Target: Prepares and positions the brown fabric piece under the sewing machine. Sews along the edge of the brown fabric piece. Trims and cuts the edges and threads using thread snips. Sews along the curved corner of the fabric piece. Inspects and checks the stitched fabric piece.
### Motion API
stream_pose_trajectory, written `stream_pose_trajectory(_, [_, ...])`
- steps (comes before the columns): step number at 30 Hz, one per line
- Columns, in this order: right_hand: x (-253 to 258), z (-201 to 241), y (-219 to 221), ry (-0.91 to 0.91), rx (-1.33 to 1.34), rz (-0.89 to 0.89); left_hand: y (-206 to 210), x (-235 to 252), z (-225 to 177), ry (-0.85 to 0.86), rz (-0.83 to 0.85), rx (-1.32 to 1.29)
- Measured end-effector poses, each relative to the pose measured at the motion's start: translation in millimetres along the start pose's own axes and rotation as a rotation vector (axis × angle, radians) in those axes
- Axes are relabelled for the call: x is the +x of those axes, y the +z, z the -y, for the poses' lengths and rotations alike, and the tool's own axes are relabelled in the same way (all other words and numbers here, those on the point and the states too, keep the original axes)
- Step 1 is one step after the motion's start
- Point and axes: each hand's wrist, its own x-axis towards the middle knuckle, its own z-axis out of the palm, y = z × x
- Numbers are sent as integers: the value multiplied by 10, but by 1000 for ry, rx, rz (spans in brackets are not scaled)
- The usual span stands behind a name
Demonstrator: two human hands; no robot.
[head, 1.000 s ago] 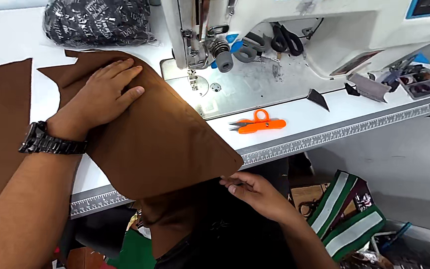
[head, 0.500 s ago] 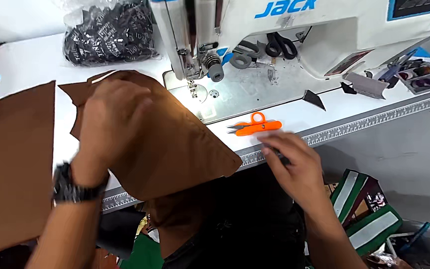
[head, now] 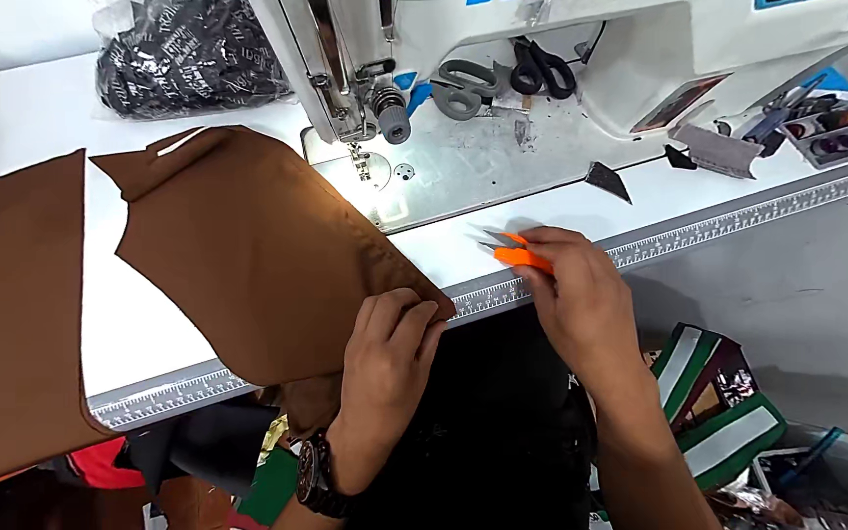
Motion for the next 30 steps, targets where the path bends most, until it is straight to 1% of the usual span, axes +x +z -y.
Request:
stream_pose_trajectory(2, [-168, 107, -76, 88, 210, -76, -34, 5, 7, -8, 29, -22])
stream_pose_trajectory(4, [-375, 282, -99, 246, 462, -96, -43, -4, 16, -12, 26, -38])
stream_pose_trajectory(7, [-617, 552, 30, 485, 773, 24, -24, -34, 39, 26, -10, -22])
stream_pose_trajectory(10, [-720, 669, 339, 678, 931, 211, -3, -58, 46, 56, -26, -4])
stream_pose_trajectory(12, [-713, 716, 503, 830, 1092, 247, -19, -53, 49, 53, -12, -13])
stream_pose_trajectory(13, [-703, 746, 556, 864, 1159, 238, -42, -56, 54, 45, 5, -27])
stream_pose_trajectory(16, [-632, 837, 562, 865, 1224, 203, -114, -76, 77, 29, 58, -72])
stream_pose_trajectory(20, [-579, 903, 540, 799, 1112, 99, -148, -105, 110, 28, 72, -89])
stream_pose_trajectory(23, [-604, 895, 531, 711, 1044, 62, -153, -112, 121, 37, 72, -96])
stream_pose_trajectory(26, [-599, 855, 477, 608, 992, 78, -154, -116, 130, 38, 67, -109])
stream_pose_trajectory(30, [-547, 814, 429, 570, 945, 113, -148, -112, 132, 22, 35, -166])
